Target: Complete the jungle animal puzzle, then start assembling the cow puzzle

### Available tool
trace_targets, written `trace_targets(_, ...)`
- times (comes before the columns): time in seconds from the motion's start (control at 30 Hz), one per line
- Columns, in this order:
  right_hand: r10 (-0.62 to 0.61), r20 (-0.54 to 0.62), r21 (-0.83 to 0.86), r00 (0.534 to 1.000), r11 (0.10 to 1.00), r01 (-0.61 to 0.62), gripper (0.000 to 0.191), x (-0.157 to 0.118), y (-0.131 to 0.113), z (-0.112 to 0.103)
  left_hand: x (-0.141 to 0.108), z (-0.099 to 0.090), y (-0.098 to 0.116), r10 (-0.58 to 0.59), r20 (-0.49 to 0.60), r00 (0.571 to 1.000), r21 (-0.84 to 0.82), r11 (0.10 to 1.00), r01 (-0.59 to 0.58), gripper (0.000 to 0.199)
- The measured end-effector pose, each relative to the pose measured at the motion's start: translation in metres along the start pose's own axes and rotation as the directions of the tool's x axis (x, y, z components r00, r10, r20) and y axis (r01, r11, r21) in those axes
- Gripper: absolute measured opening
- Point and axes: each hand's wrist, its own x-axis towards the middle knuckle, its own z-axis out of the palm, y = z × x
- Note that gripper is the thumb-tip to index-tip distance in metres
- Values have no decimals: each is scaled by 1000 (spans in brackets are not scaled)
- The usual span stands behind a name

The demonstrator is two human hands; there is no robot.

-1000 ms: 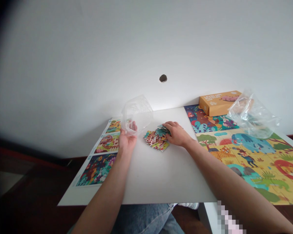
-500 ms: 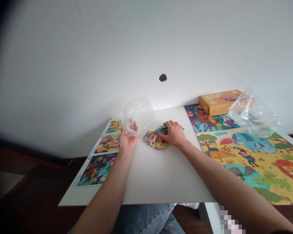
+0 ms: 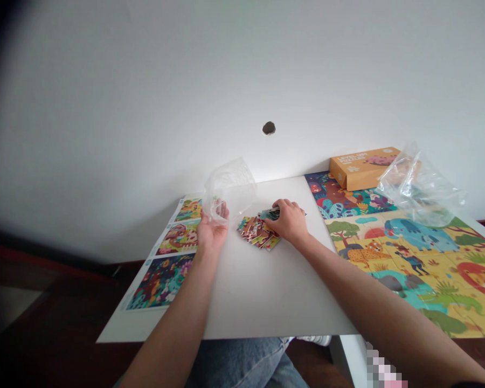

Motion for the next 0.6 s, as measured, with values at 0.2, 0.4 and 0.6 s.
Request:
trace_targets(0.2, 44, -2, -66, 999, 997, -45, 34, -2, -8, -1, -2, 2, -1, -10, -20, 1000, -8, 1000, 10, 44)
trace_targets(0.4, 39, 19, -55, 999, 998, -38, 34, 0, -7, -6, -2, 1, -1, -7, -5, 1000, -2, 1000, 7, 44)
trace_targets(0.6, 49, 19, -108, 999, 993, -47, 34, 4, 0, -11, -3, 2, -1, 1, -3, 1000, 14, 1000, 0, 44)
